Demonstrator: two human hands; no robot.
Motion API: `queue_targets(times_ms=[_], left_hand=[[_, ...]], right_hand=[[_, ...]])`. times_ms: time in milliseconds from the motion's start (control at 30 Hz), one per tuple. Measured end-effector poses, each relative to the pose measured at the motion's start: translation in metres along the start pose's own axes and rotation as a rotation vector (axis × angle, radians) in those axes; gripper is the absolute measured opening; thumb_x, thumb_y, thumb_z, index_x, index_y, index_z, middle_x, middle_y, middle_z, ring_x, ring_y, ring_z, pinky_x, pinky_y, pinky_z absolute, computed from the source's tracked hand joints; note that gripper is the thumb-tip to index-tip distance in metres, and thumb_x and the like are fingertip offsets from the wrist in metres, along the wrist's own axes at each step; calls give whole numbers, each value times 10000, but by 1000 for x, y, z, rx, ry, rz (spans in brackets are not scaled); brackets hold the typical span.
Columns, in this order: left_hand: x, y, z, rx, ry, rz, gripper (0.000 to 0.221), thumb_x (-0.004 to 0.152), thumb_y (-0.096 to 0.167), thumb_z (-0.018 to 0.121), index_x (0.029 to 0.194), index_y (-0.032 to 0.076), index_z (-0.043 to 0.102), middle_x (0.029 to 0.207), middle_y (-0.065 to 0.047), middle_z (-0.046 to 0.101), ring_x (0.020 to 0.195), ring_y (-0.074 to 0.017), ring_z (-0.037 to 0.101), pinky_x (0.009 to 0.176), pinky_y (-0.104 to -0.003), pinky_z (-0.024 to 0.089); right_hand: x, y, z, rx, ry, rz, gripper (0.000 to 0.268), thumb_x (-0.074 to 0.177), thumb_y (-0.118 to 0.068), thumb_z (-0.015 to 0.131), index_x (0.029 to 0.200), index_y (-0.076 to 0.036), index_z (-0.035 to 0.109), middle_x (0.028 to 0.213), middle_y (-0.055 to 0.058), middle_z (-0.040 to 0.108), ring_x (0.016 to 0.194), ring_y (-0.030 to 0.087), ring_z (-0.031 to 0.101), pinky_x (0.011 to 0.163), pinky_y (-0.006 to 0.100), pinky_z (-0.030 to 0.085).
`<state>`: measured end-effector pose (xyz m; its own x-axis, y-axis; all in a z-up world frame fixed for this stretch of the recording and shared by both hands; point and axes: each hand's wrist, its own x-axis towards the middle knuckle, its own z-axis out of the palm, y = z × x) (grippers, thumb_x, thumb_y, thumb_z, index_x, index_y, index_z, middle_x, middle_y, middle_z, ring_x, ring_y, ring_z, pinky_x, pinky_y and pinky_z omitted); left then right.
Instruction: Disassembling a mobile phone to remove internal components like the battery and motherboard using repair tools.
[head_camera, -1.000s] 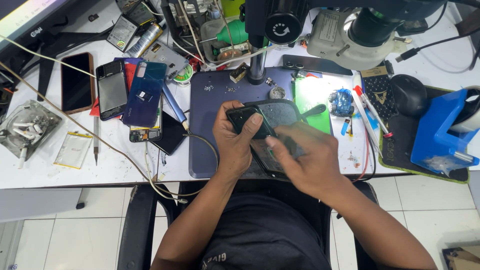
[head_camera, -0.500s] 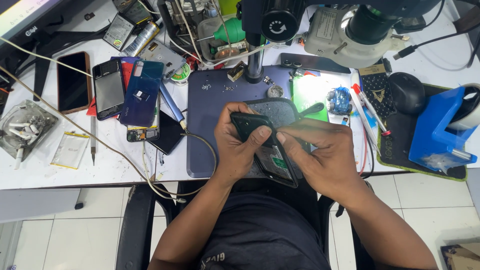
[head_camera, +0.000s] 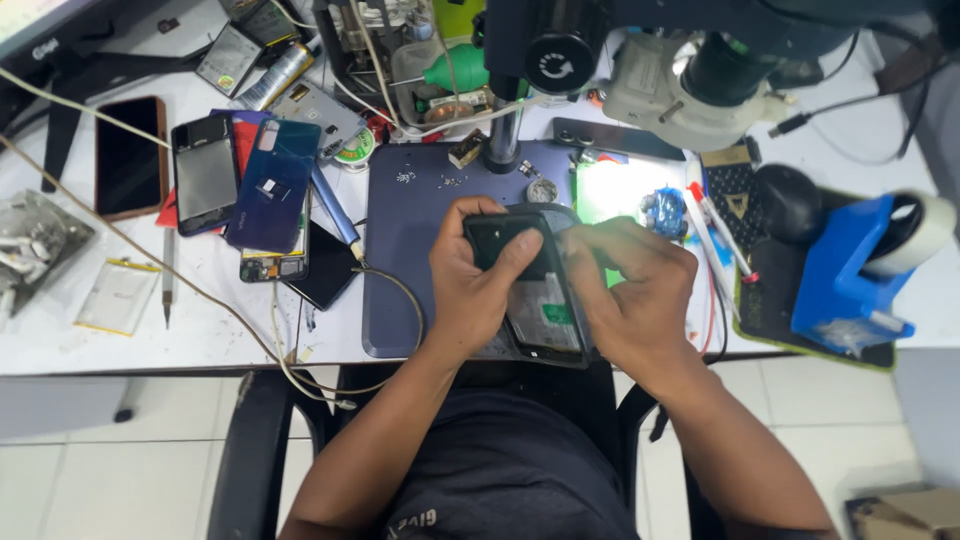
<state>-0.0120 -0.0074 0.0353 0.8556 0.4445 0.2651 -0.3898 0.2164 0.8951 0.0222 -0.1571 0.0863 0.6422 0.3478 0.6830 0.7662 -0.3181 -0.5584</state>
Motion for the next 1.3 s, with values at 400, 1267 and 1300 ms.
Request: queue_targets(times_ms=[400,1267,1300], left_hand=[[1,-37,-27,-498,83,-162,497,1124,307,429,1534,26,445,1548,-177,440,1392,-253,422,1239,-459,294],[4,-48,-43,-745,-32,-403,445,1084,582,335,1420,300,415,1441,-186,560,1317,-360,576,1024,-584,548],[4,-48,-43,-752,-38,-404,437,1086,580,326,1413,303,411,1435,-180,563,1316,-354,578,1025,-573,555]], right_hand=[[-12,5,47,232,-367,655,372,934,-174,717,1203,80,668,937,173,679,968,259,605,904,528,511],[-38,-7,25,-185,-666,2,452,683,-302,922,988,-79,675,1118,145,636,892,440,709,671,519,603],[-38,-4,24,-213,-740,-37,305,745,-220,876,954,-80,704,1110,121,643,891,418,719,666,494,616]])
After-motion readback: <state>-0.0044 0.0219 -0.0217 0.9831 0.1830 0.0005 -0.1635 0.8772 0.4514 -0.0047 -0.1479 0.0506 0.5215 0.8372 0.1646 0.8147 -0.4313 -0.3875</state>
